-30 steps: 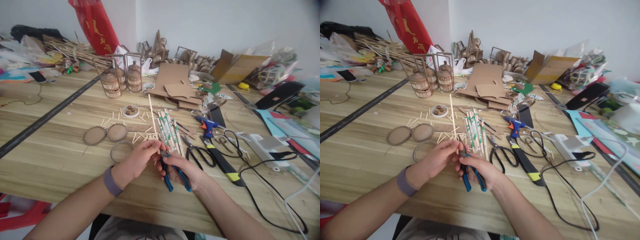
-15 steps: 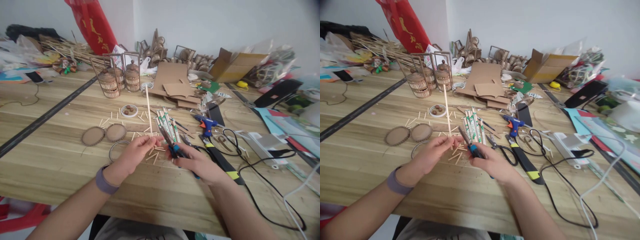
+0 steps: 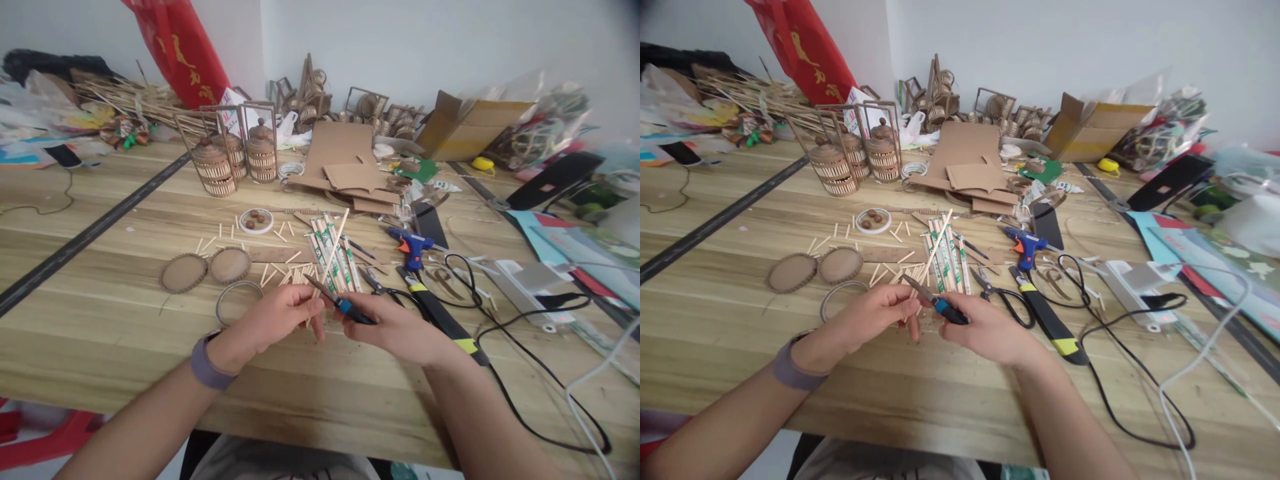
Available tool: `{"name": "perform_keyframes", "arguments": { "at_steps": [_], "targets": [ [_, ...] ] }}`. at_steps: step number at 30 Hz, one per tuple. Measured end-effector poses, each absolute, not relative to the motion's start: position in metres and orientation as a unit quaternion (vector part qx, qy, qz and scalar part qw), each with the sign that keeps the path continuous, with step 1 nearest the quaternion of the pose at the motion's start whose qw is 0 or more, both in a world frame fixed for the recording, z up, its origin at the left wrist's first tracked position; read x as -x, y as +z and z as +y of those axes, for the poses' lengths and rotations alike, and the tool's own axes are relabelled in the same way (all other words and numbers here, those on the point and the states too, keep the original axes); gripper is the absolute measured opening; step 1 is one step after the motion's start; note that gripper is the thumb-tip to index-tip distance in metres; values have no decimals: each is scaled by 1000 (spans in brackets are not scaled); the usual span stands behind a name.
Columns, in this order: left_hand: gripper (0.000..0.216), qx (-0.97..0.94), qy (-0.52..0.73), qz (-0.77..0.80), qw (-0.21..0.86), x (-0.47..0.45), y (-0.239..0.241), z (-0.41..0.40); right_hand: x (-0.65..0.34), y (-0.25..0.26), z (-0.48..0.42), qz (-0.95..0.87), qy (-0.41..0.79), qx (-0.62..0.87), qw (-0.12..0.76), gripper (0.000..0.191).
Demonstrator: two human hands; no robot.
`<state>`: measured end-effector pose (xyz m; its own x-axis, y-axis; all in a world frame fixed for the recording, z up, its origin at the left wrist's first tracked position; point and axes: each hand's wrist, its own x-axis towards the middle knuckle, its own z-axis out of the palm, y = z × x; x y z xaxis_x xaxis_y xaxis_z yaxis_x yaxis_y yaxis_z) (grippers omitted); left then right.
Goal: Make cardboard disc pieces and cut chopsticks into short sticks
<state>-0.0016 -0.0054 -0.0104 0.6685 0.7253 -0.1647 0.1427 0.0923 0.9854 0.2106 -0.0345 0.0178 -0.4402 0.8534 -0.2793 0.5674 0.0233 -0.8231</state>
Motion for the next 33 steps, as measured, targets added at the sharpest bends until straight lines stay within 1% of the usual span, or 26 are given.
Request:
{"name": "perform_keyframes", "arguments": {
  "at_steps": [3, 7, 10, 13, 20, 33],
  "targets": [
    [36, -621, 218, 325, 679, 2, -10, -5, -210, 17, -34, -680, 513, 497, 165, 24],
    [36, -617, 202, 326, 688, 3, -10, -5, -210, 15, -33, -680, 538, 470, 163, 31],
    [36, -608, 194, 333, 694, 3, -10, -5, -210, 15, -33, -680, 546, 464, 153, 32],
    [35, -602, 195, 334, 698, 3, -9, -6, -210, 15, -33, -679, 548, 466, 149, 29],
    [36, -591, 181, 324, 716, 2, -12, -7, -209, 15, -33, -681, 551, 456, 155, 17],
    [39, -579, 184, 335, 720, 1, -11, -8, -205, 14, -34, -675, 558, 456, 158, 10]
  ]
}}
